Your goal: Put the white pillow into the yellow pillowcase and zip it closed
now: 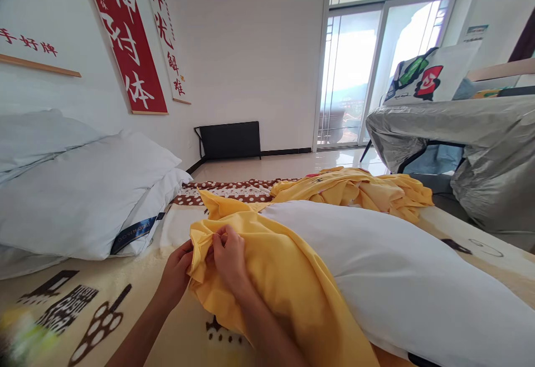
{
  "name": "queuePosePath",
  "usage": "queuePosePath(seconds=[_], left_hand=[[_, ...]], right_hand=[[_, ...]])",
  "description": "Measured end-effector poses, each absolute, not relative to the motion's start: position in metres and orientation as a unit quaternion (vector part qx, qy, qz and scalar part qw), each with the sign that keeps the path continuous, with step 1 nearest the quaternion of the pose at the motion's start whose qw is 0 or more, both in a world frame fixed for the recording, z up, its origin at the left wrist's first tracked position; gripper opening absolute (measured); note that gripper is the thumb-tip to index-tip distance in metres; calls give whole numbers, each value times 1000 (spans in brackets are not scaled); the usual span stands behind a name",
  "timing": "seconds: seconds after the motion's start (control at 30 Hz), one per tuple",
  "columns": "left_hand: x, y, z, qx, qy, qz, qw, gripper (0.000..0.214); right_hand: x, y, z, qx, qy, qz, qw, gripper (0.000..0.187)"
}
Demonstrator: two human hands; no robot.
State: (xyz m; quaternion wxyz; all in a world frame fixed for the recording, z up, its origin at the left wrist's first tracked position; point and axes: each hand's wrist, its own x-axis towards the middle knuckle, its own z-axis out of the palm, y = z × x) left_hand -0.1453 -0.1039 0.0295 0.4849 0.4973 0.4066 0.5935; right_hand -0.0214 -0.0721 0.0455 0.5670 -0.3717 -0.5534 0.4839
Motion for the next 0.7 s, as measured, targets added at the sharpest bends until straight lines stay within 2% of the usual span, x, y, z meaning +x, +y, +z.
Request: queuePosePath(seconds=[0.2,0.33,0.43,0.57,0.7], left_hand=[[-138,-100,25,403,362,639,547,38],[-136,-99,26,354,376,670,534,52],[-138,-100,27,358,384,664,532,54],[-143,-101,29,378,375,632,563,49],[-146,-100,32,404,387,587,585,43]], right_hand=[[-25,-68,40,-318,-462,591,579,31],[-28,-70,40,-304,-423,644,560,32],[-30,-70,40,-308,-431,655,538,33],[-32,-67,35,-297,-513,615,520,37],[-34,-63,27,-350,-607,477,530,25]])
